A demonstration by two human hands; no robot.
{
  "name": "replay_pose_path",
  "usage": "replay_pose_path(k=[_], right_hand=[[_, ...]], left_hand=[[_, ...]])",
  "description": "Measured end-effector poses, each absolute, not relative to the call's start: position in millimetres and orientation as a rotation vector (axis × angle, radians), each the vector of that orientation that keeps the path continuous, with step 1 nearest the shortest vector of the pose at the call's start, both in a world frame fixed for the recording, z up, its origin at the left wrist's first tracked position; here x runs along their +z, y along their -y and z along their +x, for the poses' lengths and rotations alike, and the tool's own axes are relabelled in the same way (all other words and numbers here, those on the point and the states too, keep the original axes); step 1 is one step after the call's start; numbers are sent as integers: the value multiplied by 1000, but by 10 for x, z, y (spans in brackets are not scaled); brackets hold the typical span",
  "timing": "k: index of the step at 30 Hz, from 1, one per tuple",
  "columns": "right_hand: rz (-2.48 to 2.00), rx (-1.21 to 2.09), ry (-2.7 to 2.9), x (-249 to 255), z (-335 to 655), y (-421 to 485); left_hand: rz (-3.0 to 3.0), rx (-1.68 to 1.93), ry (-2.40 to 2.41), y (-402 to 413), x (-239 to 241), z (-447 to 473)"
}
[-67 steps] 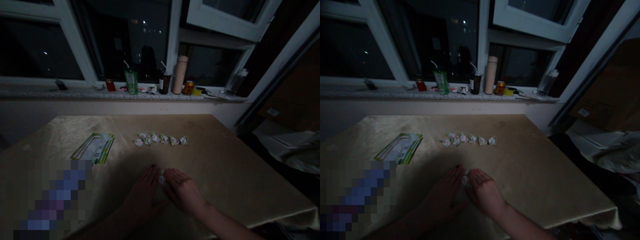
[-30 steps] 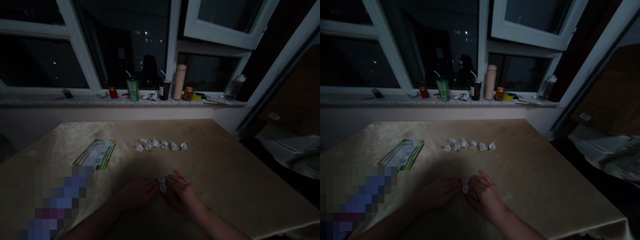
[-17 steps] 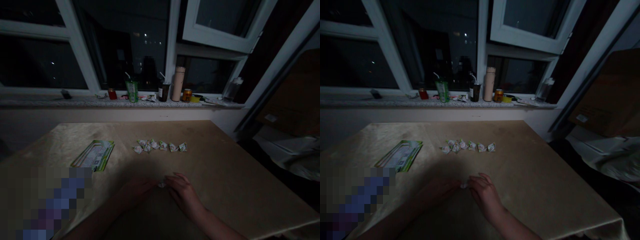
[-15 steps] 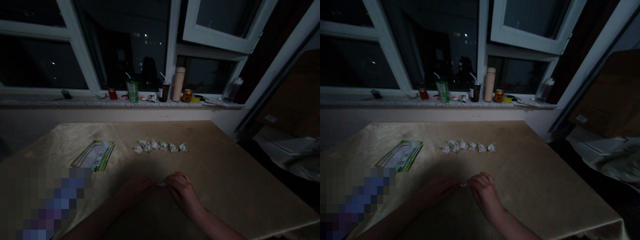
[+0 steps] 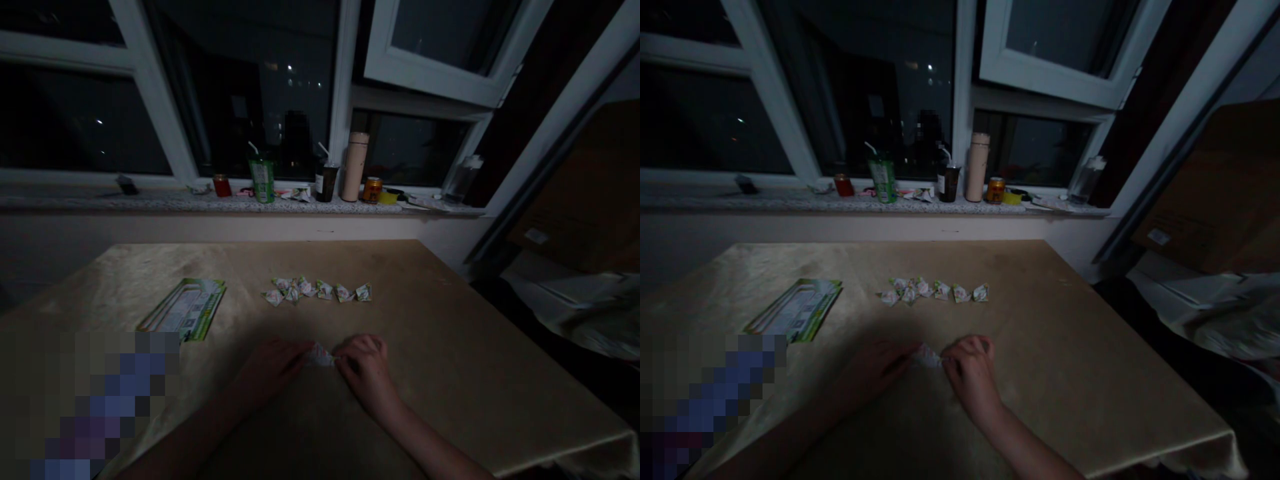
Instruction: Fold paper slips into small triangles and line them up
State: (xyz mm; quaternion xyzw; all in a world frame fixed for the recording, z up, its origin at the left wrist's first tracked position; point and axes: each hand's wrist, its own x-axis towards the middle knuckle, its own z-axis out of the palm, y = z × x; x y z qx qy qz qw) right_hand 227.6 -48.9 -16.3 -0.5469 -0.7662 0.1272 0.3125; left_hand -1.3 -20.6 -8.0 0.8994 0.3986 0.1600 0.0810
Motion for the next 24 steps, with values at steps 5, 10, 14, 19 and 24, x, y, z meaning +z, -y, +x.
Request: replay_pose_path(k=[5,10,14,19,24], right_hand=[[-1486,322,1999,-176,2305,475],[-1488,340,1975,-213,2319,449],[-1502,342,1964,-214,2314,438],[-1517,363,1961,-177,2304,448],[-1511,322,1966,-209,2307,436]], left_hand=[[2654,455,-1216,214,-63,0],[2665,497,-1222,202,-93,0],[2683,504,-1224,203,-85,6],[2689,506,-1229,208,-66,22],[2736,530,-1221,203,-80,24]])
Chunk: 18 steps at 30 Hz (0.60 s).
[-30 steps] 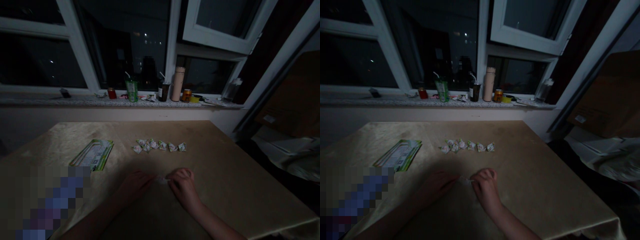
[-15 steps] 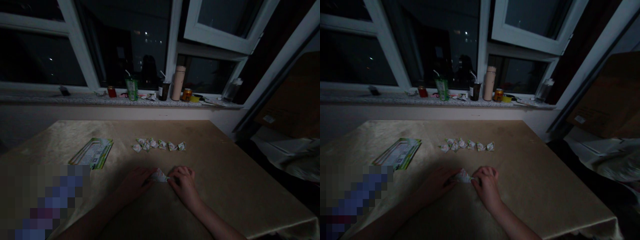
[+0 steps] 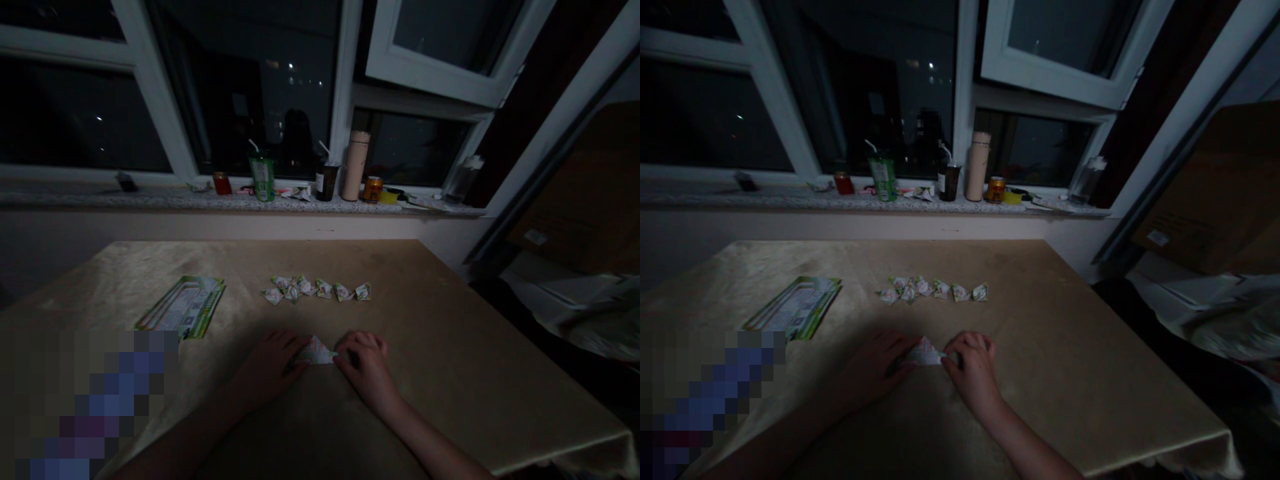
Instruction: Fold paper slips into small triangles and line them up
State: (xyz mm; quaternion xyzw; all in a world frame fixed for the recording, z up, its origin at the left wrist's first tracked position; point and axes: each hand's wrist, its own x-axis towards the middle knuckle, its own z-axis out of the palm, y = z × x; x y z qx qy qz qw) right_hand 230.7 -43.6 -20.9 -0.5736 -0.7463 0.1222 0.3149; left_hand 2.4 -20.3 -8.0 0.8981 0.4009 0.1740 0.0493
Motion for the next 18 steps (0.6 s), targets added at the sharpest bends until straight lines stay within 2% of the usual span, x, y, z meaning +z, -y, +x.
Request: replay_pose_path(k=[7,12,18], right_hand=[[-1519,345,1947,-222,2310,420],[-1527,368,1941,-190,2302,425],[-1493,398,1923,-211,2314,410]], left_hand=[[2784,518,-1195,284,-14,52],[2856,398,-833,359,-1,62],[2798,276,-771,369,-11,60]])
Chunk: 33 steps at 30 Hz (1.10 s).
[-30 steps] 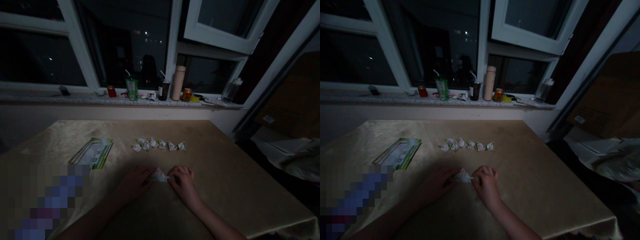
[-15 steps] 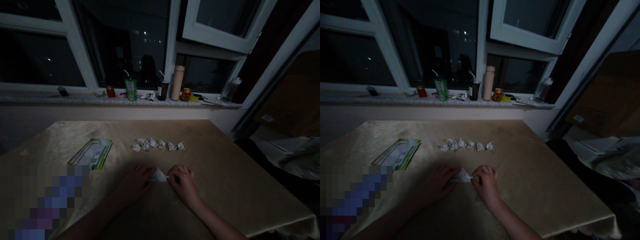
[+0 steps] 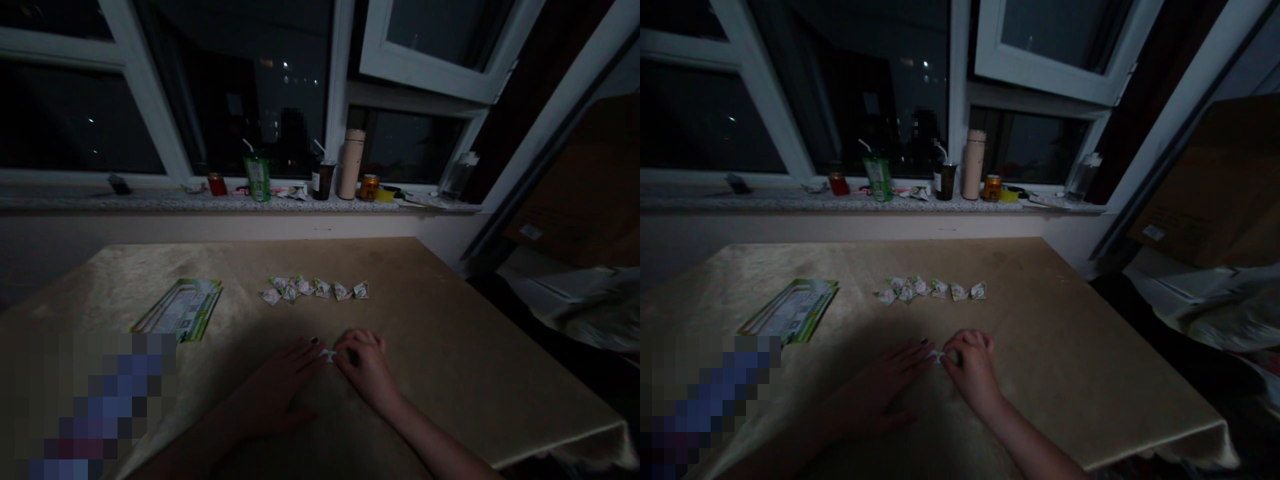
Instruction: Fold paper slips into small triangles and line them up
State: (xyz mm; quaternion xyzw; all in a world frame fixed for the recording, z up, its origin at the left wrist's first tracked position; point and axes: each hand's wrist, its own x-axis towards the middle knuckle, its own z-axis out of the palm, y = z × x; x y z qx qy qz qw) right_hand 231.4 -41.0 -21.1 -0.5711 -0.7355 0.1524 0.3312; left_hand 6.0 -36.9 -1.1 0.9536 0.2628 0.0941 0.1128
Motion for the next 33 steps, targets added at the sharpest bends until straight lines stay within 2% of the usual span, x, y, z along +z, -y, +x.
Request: replay_pose_path(k=[24,33], right_hand=[[-1537,608,1918,-178,2383,484],[-1454,592,2132,-211,2403,616]], left_hand=[[2692,202,-831,437,-22,94],[2719,182,-853,447,-25,100]])
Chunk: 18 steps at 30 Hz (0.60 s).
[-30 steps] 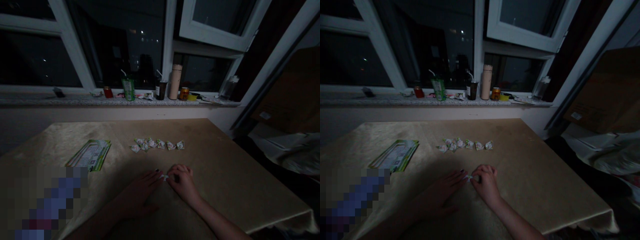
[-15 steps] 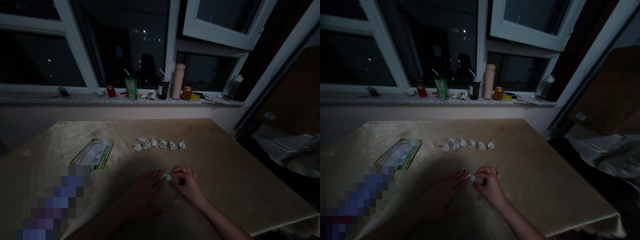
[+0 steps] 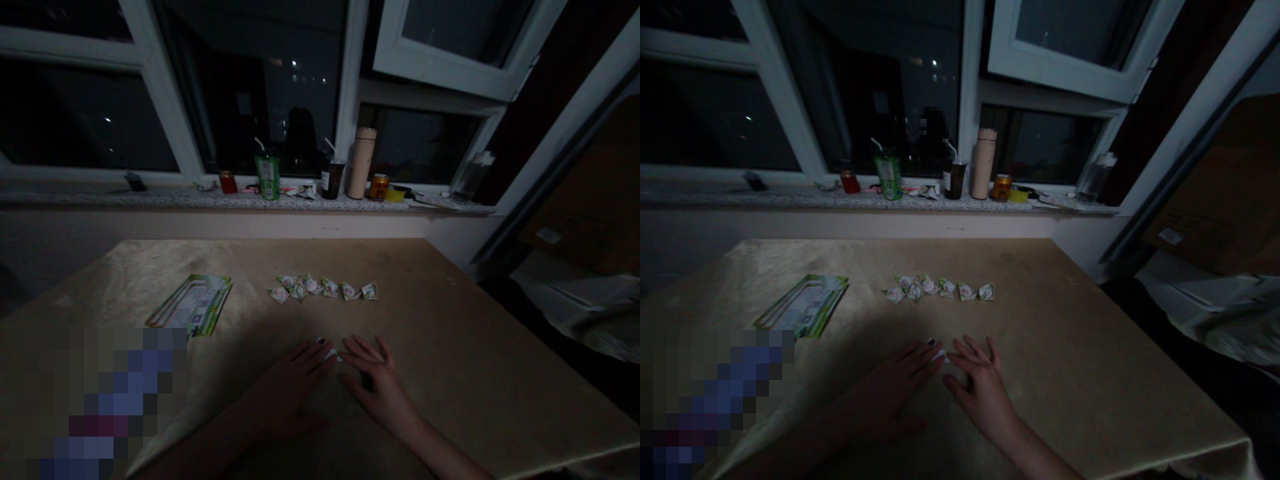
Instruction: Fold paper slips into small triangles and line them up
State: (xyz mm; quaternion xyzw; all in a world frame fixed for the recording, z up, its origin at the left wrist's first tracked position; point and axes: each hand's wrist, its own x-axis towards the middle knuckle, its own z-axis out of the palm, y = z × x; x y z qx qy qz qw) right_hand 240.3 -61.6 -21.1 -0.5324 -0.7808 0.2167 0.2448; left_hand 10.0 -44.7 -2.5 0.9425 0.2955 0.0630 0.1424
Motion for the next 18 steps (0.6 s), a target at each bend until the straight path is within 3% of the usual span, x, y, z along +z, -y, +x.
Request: replay_pose_path(k=[18], right_hand=[[-1222,390,2496,-115,2450,793]], left_hand=[[2716,200,-855,455,-36,112]])
